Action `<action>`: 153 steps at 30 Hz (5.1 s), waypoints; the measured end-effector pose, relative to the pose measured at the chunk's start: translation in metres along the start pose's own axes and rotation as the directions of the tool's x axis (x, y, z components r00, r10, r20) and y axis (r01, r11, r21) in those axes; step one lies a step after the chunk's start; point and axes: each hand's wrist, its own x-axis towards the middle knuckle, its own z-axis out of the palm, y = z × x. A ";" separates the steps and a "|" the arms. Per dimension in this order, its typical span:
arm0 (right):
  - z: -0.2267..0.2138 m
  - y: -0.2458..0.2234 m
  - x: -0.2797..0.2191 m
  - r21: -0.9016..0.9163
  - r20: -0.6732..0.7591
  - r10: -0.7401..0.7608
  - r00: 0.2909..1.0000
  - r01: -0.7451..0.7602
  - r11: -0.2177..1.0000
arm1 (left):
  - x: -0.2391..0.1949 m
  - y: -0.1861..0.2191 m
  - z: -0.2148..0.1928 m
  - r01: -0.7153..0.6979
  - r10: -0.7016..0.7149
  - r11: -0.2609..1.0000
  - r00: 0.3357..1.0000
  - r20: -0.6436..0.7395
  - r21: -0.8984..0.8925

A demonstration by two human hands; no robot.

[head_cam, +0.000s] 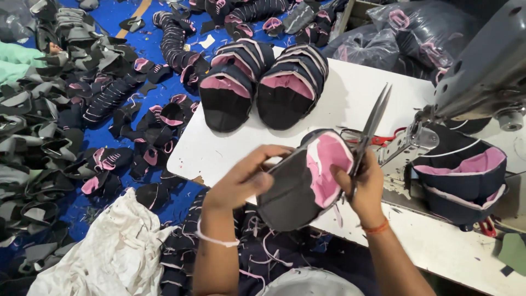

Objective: Trimming excess lining and fabric from shoe uppers using industrial scissors.

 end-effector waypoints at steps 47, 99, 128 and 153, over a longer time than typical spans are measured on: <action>-0.009 0.001 -0.129 0.473 0.844 -0.040 0.534 -0.709 0.523 | 0.099 -0.077 0.006 -0.549 0.752 0.220 0.623 -0.218 -0.807; -0.050 -0.015 -0.124 0.417 0.873 -0.049 0.486 -0.689 0.592 | 0.054 -0.059 0.052 0.032 0.421 0.480 0.868 0.262 -0.877; -0.031 0.014 -0.125 0.548 0.810 -0.074 0.582 -0.704 0.452 | 0.055 -0.078 0.078 -0.320 0.470 0.369 0.874 -0.123 -0.873; -0.039 0.004 -0.115 0.488 0.846 -0.107 0.523 -0.676 0.552 | 0.048 -0.081 0.086 -0.025 0.438 0.369 0.886 0.150 -0.929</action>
